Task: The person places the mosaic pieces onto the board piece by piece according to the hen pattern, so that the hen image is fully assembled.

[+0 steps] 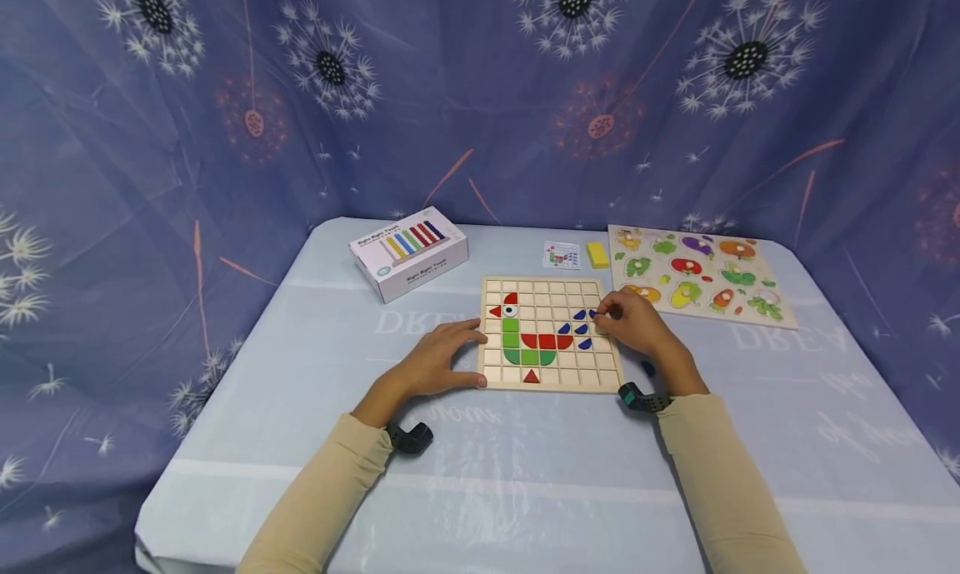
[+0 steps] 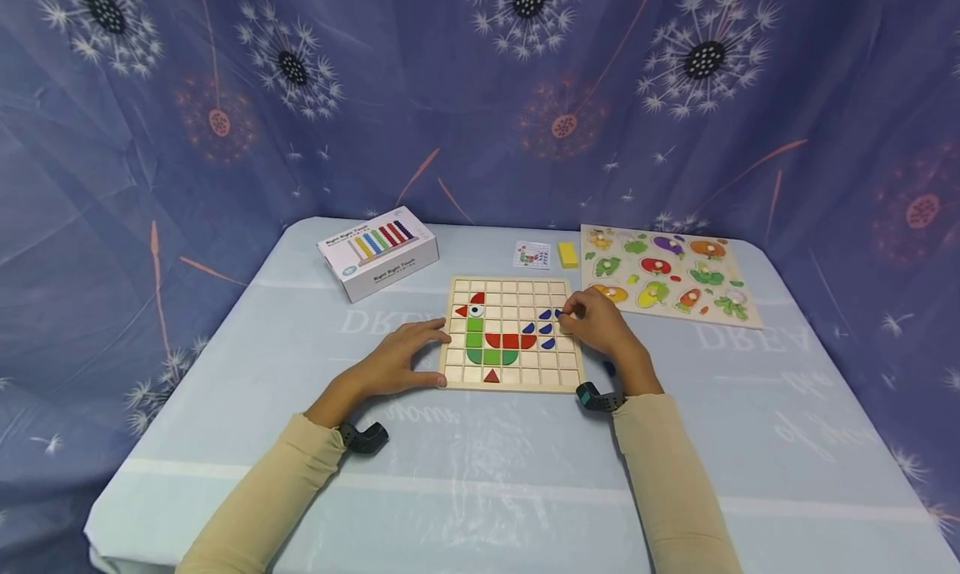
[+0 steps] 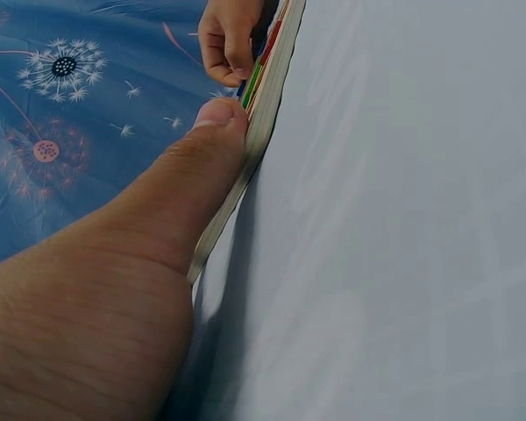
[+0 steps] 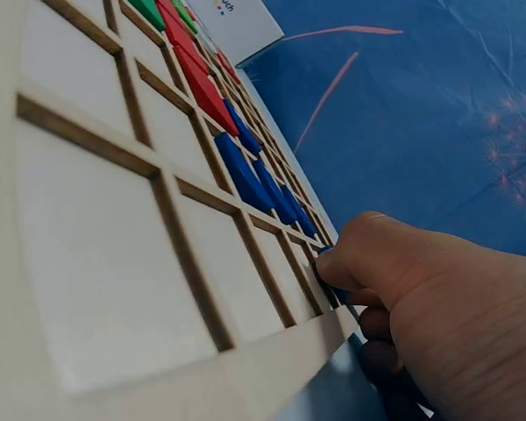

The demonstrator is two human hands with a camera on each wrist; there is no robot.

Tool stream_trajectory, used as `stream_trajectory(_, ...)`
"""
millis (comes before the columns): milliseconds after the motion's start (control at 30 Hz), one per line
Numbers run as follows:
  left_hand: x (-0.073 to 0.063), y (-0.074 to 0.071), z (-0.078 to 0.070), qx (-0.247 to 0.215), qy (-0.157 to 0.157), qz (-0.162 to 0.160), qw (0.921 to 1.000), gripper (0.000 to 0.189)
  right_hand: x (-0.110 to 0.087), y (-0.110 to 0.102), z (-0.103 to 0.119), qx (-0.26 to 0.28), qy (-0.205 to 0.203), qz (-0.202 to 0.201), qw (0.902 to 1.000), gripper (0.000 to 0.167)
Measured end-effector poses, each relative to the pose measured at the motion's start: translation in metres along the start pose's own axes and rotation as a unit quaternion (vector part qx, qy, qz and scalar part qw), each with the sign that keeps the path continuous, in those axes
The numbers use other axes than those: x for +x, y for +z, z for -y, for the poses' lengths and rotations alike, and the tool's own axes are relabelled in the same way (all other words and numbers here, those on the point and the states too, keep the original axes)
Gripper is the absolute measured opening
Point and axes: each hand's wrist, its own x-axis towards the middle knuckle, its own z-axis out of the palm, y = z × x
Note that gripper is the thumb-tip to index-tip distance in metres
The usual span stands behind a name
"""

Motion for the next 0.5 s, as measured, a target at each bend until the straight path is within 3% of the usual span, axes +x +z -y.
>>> stream_trajectory(500,0.0015,0.0002,-0.0005,-0.003,0.003,-0.002,1.0,0.07,-0.0022,-0.0004,-0.0044,0.04,0.013,0.005,0.9991,0.009)
